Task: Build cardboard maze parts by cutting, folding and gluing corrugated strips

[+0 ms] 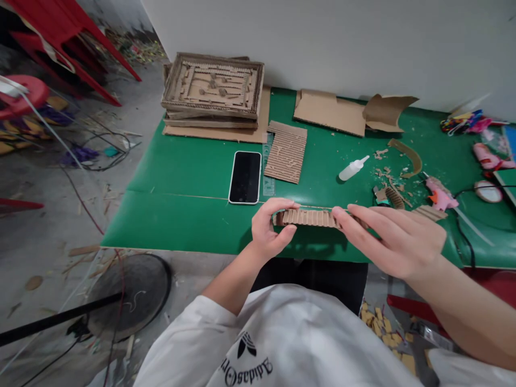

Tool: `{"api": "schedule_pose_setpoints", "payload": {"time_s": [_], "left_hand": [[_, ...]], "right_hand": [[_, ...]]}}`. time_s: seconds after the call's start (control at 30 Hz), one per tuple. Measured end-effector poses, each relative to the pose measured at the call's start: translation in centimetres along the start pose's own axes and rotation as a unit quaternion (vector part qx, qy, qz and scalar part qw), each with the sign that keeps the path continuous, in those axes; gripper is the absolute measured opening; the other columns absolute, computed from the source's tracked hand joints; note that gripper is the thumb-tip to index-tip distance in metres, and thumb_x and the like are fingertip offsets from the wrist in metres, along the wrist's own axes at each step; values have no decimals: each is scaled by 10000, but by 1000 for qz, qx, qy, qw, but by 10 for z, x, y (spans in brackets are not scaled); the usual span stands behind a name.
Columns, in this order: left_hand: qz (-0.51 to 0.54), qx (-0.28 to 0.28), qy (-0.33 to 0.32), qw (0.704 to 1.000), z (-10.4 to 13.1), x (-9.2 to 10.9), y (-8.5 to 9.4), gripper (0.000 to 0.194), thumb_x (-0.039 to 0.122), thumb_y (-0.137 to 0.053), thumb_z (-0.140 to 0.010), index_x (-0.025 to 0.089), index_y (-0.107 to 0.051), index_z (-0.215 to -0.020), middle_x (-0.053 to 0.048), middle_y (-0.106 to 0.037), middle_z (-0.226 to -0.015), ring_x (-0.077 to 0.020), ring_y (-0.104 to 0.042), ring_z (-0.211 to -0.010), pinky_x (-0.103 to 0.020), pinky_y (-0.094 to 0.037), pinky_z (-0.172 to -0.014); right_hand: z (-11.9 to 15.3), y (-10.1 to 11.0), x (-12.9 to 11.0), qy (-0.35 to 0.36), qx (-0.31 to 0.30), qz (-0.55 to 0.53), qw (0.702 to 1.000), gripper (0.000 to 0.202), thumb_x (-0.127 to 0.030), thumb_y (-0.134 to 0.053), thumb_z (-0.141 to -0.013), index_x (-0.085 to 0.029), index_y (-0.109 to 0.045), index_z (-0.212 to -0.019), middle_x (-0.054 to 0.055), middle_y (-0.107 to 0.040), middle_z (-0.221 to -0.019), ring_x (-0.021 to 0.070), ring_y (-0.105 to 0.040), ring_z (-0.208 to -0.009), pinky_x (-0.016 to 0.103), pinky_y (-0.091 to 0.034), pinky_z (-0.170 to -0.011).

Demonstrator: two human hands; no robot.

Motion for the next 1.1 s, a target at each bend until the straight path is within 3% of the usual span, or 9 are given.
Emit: {"api": "schedule_pose_setpoints", "payload": {"time_s": [0.13, 0.33, 0.63, 0.83, 1.1], "left_hand": [[-12, 4, -11, 1000, -1, 3, 0, 266, 266, -578, -862, 201, -564, -1120, -56, -666, -940, -167, -626, -861, -318, -528, -742], [-31, 14, -22, 999, -1, 6, 0, 240, 309, -578, -862, 197, -589, -1073, -53, -679, -914, -178, -633, -842, -339, -534, -721], [-64, 29, -58, 996, -2, 12, 2, 191, 250, -603, -830, 190, -609, -1011, -45, -667, -878, -171, -638, -797, -337, -544, -680], [-85, 23, -86, 992, -3, 15, 2, 209, 223, -617, -807, 185, -610, -1012, -41, -671, -867, -174, -640, -777, -337, -549, -652], [-129, -2, -119, 984, -3, 17, 6, 262, 269, -658, -807, 188, -632, -1054, -51, -693, -887, -181, -650, -780, -331, -550, -650]], "right_hand": [[5, -5, -2, 9, -11, -6, 1000, 265, -200, -734, -741, -178, -700, -1002, 34, -716, -815, 129, -595, -701, 251, -432, -596], [7, -8, -4, 12, -22, -7, 1000, 255, -214, -717, -764, -204, -681, -1016, 25, -715, -841, 126, -592, -732, 255, -434, -605], [11, -13, -5, -1, -30, -11, 999, 330, -224, -725, -763, -171, -656, -1082, 34, -714, -860, 142, -596, -765, 273, -447, -642], [17, -16, -6, -6, -39, -25, 999, 400, -236, -725, -765, -140, -629, -1141, 45, -721, -913, 157, -591, -794, 283, -454, -655], [21, -20, -5, -20, -47, -30, 998, 344, -216, -684, -800, -168, -628, -1136, 45, -721, -936, 152, -593, -790, 292, -468, -671]]}}
Point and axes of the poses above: each hand's wrist, its own z-axis away from the middle knuckle, its own y-axis out of the back of the hand, x = y × z, the point moved 7 cm from there along -z, towards the middle knuckle
